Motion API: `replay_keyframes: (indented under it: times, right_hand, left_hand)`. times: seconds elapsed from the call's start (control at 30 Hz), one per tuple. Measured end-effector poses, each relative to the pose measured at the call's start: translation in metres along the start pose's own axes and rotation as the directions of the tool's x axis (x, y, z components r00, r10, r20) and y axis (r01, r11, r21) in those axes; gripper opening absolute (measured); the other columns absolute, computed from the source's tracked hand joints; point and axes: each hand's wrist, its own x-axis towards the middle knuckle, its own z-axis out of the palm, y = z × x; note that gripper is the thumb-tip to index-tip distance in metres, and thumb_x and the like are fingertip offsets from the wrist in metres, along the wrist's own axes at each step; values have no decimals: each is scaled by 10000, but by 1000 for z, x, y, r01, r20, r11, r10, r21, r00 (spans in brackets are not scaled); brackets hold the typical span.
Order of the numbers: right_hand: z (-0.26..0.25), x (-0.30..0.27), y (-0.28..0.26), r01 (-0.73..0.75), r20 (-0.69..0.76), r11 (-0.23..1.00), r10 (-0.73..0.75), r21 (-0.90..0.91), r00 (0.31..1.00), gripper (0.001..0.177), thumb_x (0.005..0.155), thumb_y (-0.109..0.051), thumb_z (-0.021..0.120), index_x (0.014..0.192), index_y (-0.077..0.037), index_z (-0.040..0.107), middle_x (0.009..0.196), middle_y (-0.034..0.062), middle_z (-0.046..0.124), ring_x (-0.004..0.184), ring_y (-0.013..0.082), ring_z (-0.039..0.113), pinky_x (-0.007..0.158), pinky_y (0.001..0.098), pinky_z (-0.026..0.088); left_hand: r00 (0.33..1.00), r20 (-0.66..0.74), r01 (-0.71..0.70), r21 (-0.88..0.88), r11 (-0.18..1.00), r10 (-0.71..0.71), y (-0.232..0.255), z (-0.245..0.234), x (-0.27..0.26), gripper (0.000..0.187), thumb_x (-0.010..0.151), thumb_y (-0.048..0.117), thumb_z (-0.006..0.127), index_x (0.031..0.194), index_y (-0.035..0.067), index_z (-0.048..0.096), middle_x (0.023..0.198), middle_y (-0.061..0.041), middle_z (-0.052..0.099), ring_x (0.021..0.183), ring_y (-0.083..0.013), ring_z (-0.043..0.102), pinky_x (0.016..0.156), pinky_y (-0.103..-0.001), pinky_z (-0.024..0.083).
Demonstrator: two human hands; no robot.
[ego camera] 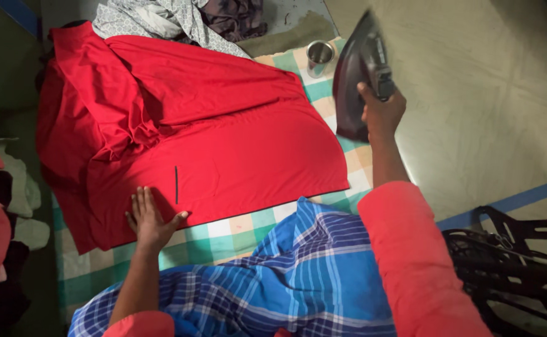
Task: The person irons a red shirt laid out on a checkered mat. They smooth the fabric with their hands, use an electric iron to press the shirt, and flip it over to iron the other side.
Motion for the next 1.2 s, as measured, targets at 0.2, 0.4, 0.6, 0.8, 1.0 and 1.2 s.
replay_keyframes:
  times: [0.2, 0.4, 0.6, 0.8, 1.0, 1.2]
  right_hand:
    - [9, 36, 81, 204, -151, 907, -158, 369, 976, 184, 841, 51, 768, 986, 31, 657, 737, 61, 631, 507, 129, 536, 455, 288, 419]
    - [15, 39, 124, 339, -223, 918, -294, 204, 930, 237, 838, 2, 772, 1032, 50, 645, 746, 49, 648, 518, 124, 557, 478, 288, 442]
    - [-32, 25, 179, 318, 75, 936, -331, 149, 941, 140, 914, -52, 785, 982, 25, 690, 882, 44, 730, 788, 122, 695, 743, 293, 546]
    - [-47, 25, 166, 177, 98, 984, -174, -24, 980, 220, 842, -124, 871, 933, -23, 698, 852, 24, 697, 757, 100, 632, 698, 282, 500]
    - [-26, 20, 158, 267, 87, 946, -256, -181, 963, 215, 821, -146, 875, 880, -22, 710, 798, 29, 736, 697, 108, 693, 669, 287, 542]
    - [-29, 17, 159, 257, 132, 949, -236, -181, 963, 218, 768, -131, 915, 884, -31, 760, 816, 40, 756, 723, 115, 705, 702, 295, 562]
  left_hand:
    - [997, -74, -1, -48, 999, -3, -4, 5, -6, 1353, 587, 689, 810, 1643, 111, 194, 1721, -225, 126, 1585, -415, 120, 1213, -682, 113]
    - [998, -59, 1, -26, 1000, -2, -5, 6, -1, 1328, 581, 683, 820, 1638, 132, 234, 1722, -230, 120, 1586, -413, 117, 1216, -678, 114]
    - [997, -77, -19, -33, 999, 17, -10, 9, -4, 1331, 584, 697, 813, 1646, 139, 236, 1721, -235, 119, 1589, -408, 112, 1224, -674, 112]
    - [998, -66, -9, -45, 999, 6, -10, 9, 0, 1342, 576, 707, 817, 1637, 124, 237, 1716, -249, 122, 1579, -426, 116, 1217, -671, 115]
    - [990, -139, -21, -29, 999, 17, -1, 6, -2, 1313, 563, 664, 846, 1619, 115, 294, 1695, -270, 168, 1543, -465, 204, 1214, -662, 165]
    - [989, -147, -21, 23, 1000, 24, 19, -7, -9, 1193, 605, 624, 869, 1567, 88, 411, 1658, -304, 247, 1467, -506, 324, 1168, -613, 307]
